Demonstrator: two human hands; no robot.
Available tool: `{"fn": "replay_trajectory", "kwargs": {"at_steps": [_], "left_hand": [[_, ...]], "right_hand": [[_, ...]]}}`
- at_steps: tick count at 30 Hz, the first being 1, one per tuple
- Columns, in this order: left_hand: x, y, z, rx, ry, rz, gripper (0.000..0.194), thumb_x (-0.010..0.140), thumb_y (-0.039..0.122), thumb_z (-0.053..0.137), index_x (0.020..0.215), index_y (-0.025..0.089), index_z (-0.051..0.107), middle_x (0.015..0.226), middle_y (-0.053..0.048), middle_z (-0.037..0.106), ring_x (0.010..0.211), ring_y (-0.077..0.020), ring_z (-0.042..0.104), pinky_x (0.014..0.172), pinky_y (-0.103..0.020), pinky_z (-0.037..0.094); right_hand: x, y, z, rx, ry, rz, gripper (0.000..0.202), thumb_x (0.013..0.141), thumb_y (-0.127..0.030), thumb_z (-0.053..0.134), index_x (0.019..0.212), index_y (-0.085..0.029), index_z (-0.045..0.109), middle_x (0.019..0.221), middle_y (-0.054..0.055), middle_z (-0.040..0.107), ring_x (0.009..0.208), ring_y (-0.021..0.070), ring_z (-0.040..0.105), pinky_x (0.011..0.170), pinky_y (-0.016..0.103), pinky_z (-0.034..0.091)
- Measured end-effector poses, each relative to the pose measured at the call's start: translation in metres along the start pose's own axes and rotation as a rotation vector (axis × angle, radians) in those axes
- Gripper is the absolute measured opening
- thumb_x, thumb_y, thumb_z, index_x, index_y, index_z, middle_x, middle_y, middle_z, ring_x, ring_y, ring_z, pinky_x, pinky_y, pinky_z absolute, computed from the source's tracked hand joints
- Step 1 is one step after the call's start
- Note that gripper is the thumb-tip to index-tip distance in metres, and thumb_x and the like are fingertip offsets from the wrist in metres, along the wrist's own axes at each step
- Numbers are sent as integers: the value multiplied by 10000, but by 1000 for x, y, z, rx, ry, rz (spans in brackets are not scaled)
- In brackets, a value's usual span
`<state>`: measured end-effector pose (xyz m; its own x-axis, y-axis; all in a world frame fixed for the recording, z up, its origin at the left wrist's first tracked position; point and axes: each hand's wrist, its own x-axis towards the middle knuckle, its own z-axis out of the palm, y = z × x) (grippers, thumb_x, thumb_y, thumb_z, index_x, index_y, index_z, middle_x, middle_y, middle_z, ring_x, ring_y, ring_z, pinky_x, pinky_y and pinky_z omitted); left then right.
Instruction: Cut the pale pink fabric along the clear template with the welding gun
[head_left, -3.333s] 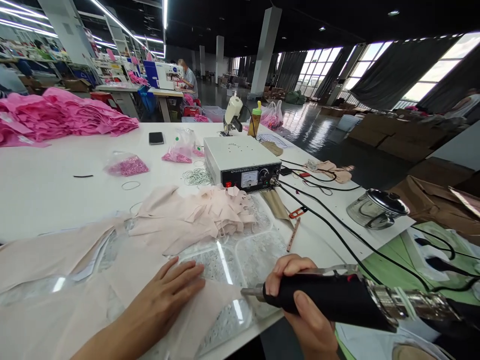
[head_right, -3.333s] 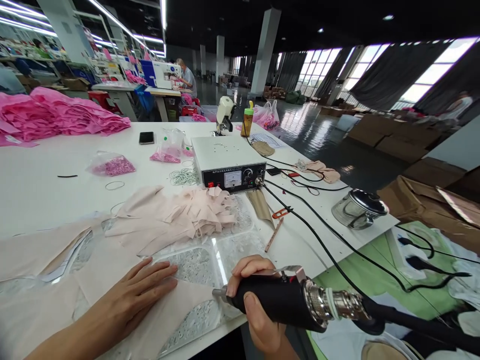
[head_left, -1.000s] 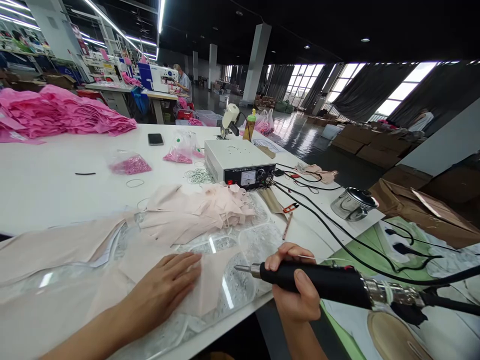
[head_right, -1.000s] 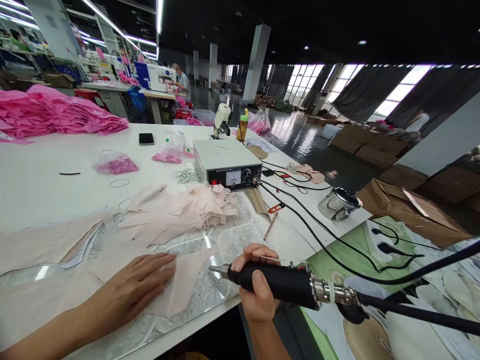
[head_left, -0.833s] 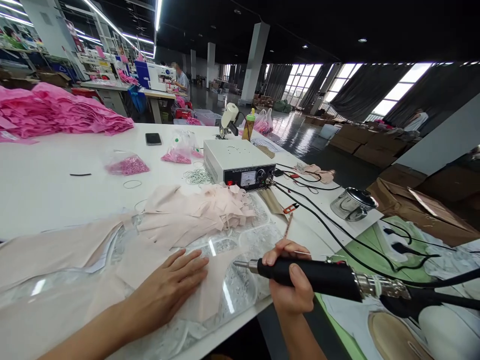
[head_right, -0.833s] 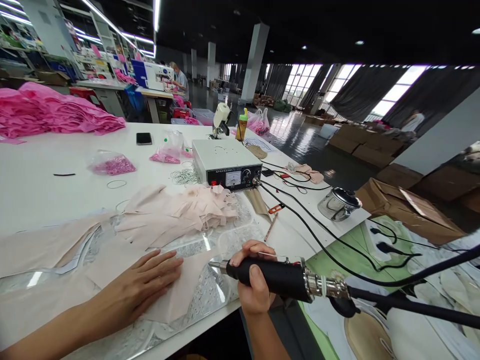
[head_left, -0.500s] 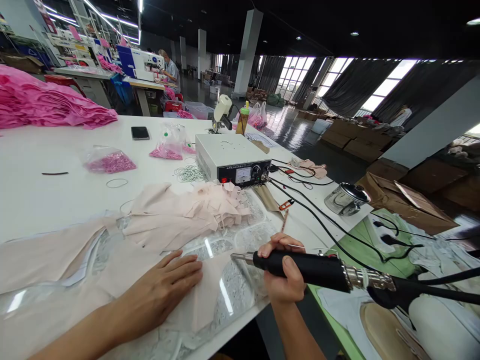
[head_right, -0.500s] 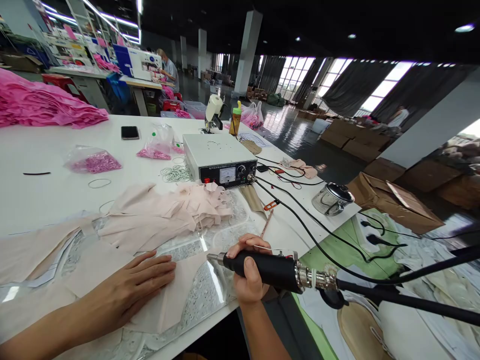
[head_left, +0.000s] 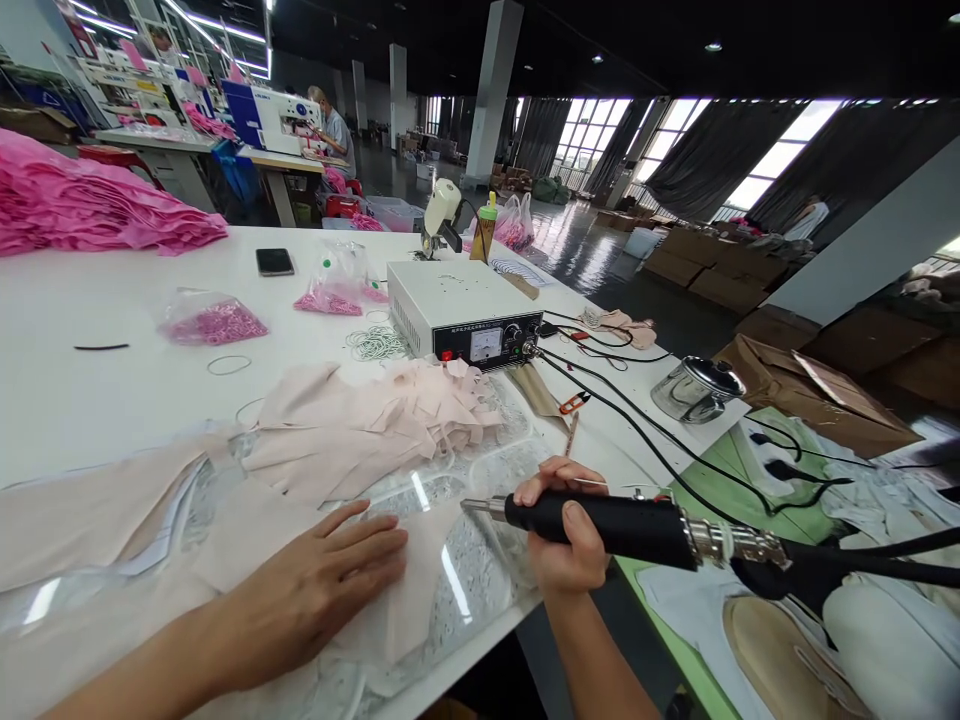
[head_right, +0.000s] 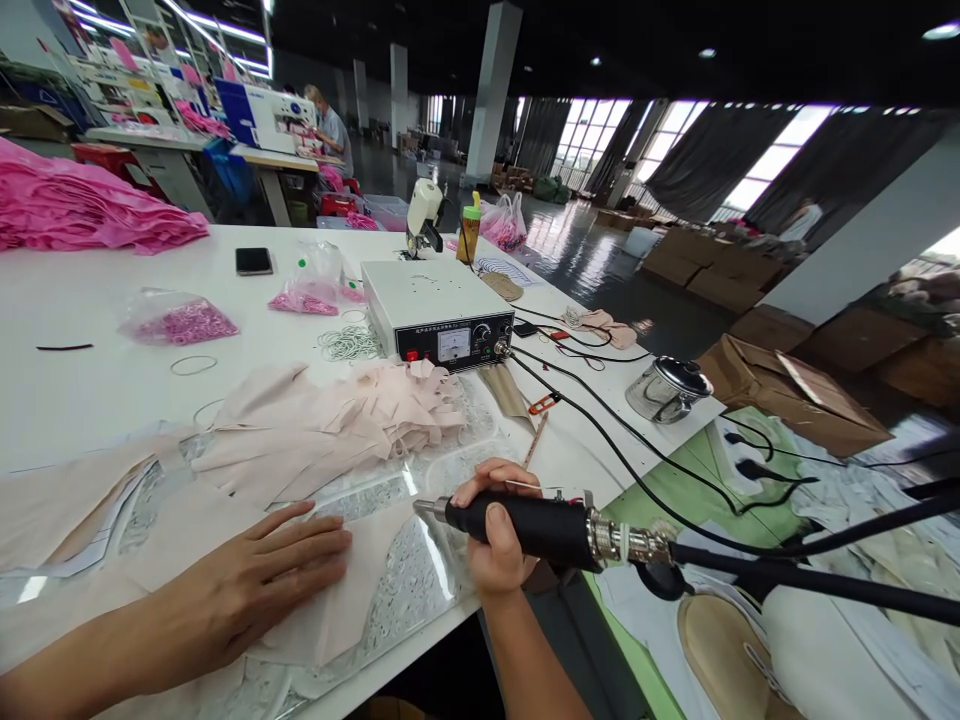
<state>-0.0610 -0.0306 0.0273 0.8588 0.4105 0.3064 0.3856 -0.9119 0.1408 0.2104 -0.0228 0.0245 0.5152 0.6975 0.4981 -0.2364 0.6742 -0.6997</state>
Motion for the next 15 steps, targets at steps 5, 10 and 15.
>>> {"fn": "replay_trajectory", "kwargs": {"at_steps": [5, 10, 15], "left_hand": [[22, 10, -10, -72, -29, 81, 249, 1048, 201, 461, 1127, 203, 697, 1204, -83, 704, 1050, -223, 664, 1012, -353, 446], [35, 11, -1, -66, -45, 17, 279, 1076, 245, 403, 1143, 192, 669, 1162, -94, 679, 981, -226, 659, 879, -343, 468], [46, 15, 16, -72, 14, -91, 281, 1065, 208, 379, 1077, 189, 659, 1089, -105, 667, 935, -250, 659, 936, -431, 398]], "right_hand": [[4, 5, 1, 0, -5, -1, 177, 770, -296, 552, 912, -223, 627, 880, 11, 607, 518, 117, 560, 522, 321, 503], [7, -15, -2, 28, 16, 18, 183, 766, -286, 525, 889, -215, 639, 852, 21, 595, 503, 120, 556, 482, 308, 485], [-3, -44, -23, 58, -6, 145, 191, 754, -319, 540, 849, -215, 669, 807, 23, 590, 462, 119, 532, 435, 297, 455]]}}
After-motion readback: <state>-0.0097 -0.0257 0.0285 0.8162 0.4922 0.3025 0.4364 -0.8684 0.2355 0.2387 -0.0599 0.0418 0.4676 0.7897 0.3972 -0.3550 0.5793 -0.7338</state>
